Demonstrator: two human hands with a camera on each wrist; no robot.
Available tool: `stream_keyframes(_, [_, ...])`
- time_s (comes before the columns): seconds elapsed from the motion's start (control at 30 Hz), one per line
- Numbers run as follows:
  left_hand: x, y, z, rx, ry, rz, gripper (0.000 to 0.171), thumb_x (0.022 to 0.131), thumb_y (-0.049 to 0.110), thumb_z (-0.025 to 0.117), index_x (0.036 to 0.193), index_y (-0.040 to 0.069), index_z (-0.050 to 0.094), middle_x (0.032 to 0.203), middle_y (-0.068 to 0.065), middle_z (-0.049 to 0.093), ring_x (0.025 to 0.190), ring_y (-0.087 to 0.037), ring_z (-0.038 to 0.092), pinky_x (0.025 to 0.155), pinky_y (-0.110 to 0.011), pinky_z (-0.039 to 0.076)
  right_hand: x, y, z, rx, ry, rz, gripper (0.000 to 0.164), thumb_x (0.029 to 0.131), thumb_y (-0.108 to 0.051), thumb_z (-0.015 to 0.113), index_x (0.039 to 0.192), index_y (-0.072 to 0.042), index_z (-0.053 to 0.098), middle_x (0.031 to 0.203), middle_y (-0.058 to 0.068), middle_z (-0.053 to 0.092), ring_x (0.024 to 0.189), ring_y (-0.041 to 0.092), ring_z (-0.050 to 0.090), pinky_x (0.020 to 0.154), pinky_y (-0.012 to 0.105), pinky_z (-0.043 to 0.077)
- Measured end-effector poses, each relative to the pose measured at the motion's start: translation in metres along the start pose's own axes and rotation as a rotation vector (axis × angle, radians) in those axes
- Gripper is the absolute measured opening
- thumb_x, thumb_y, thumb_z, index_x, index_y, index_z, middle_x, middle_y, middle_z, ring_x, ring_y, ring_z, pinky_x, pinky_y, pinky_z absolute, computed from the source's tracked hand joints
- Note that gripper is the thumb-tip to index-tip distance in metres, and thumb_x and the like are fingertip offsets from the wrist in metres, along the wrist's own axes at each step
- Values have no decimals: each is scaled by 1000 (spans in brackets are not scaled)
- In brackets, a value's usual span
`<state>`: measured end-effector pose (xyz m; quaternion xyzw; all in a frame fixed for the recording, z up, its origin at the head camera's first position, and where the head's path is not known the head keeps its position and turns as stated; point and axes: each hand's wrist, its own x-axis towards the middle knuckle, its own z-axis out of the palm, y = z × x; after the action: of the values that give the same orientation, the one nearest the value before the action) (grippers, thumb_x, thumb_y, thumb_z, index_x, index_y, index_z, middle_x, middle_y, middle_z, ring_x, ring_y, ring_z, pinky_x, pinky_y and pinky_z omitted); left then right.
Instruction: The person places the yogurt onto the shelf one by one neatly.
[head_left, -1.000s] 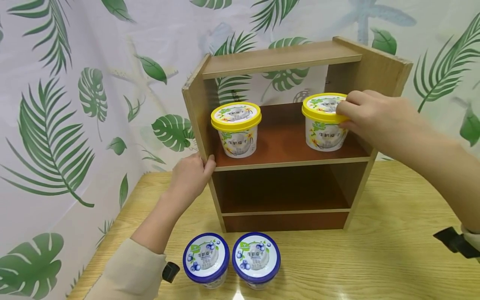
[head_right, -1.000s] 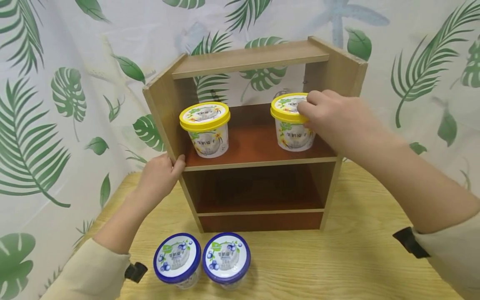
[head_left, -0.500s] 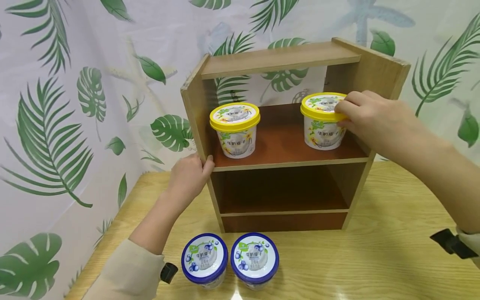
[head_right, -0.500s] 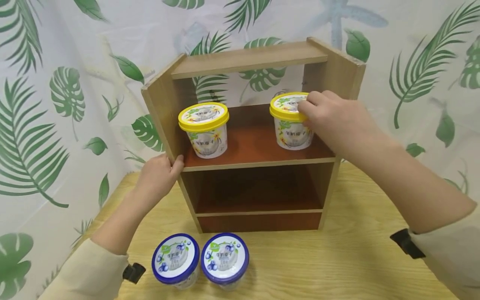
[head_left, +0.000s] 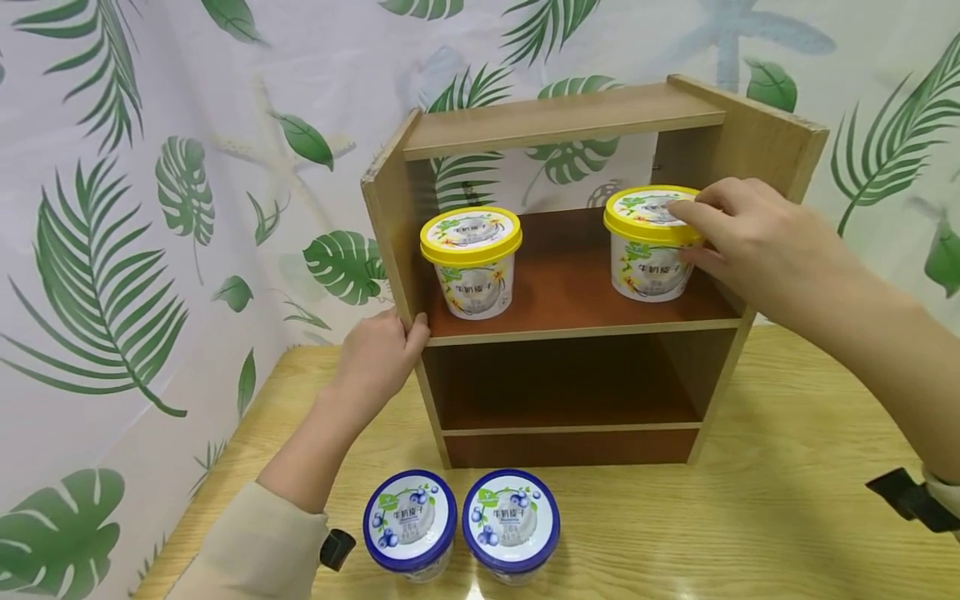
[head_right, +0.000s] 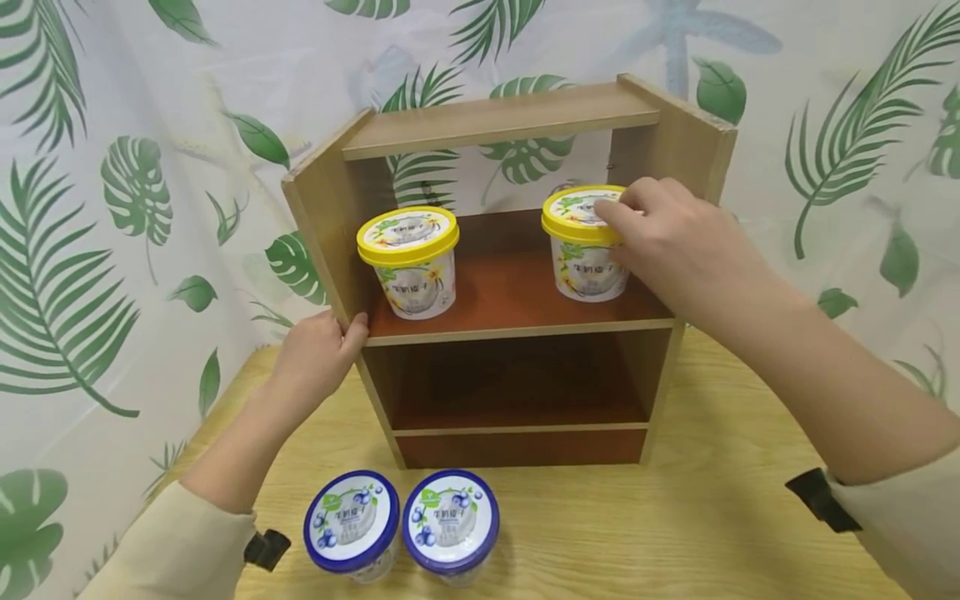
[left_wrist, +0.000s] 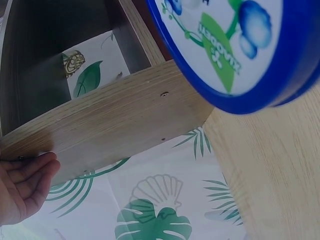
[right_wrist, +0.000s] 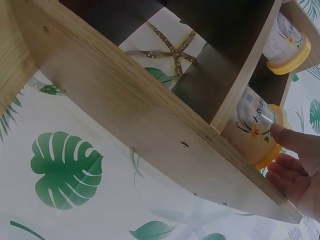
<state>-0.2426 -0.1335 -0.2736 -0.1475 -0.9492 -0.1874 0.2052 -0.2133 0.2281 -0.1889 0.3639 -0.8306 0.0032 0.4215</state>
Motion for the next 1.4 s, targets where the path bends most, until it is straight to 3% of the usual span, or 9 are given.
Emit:
stream_keyframes(0.1, [-1,-1,0,4,8,2,37,95,28,42,66,7,53,55,-4,45,53,-21,48,47,-31,37,0,0,-2,14,38,-40,38,90,-31,60,108,3,58,91,23,57,80,38,55,64,47,47])
stream_keyframes(0.2, [-2,-2,-1,6,17,6,37,95,28,41,69,6,55,56,-5,47,54,-22,49,48,-32,38,2,-2,-4,-16,99,-92,59,96,-47,31,105,4,61,86,22,60,72,37,56,61,46,46])
stream_keyframes(0.4, [-3,-2,-1,12,20,11,37,95,29,41,75,4,59,58,-6,49,56,-22,50,50,-34,40,4,-11,-11,-93,170,-165,55,100,-43,35,94,3,65,77,16,64,60,34,56,54,43,44])
stream_keyframes(0.63, [-2,-1,-1,4,4,6,37,96,29,41,71,5,56,57,-5,46,54,-21,48,48,-31,38,-1,-20,-14,-56,197,-189,51,100,-38,40,82,4,63,70,14,64,59,30,56,55,41,45])
stream_keyframes(0.83, [-2,0,-1,-3,-9,1,37,96,29,41,72,5,56,57,-5,46,54,-21,48,49,-30,38,-9,-25,-9,-15,259,-189,47,99,-36,45,85,3,67,69,12,66,58,30,57,53,42,45])
stream_keyframes(1.4, [-2,2,-1,-10,-5,1,37,96,29,41,74,4,57,58,-6,48,56,-22,50,50,-32,40,-21,-52,-6,74,287,-189,48,98,-39,46,81,1,67,71,8,67,56,25,57,52,38,46])
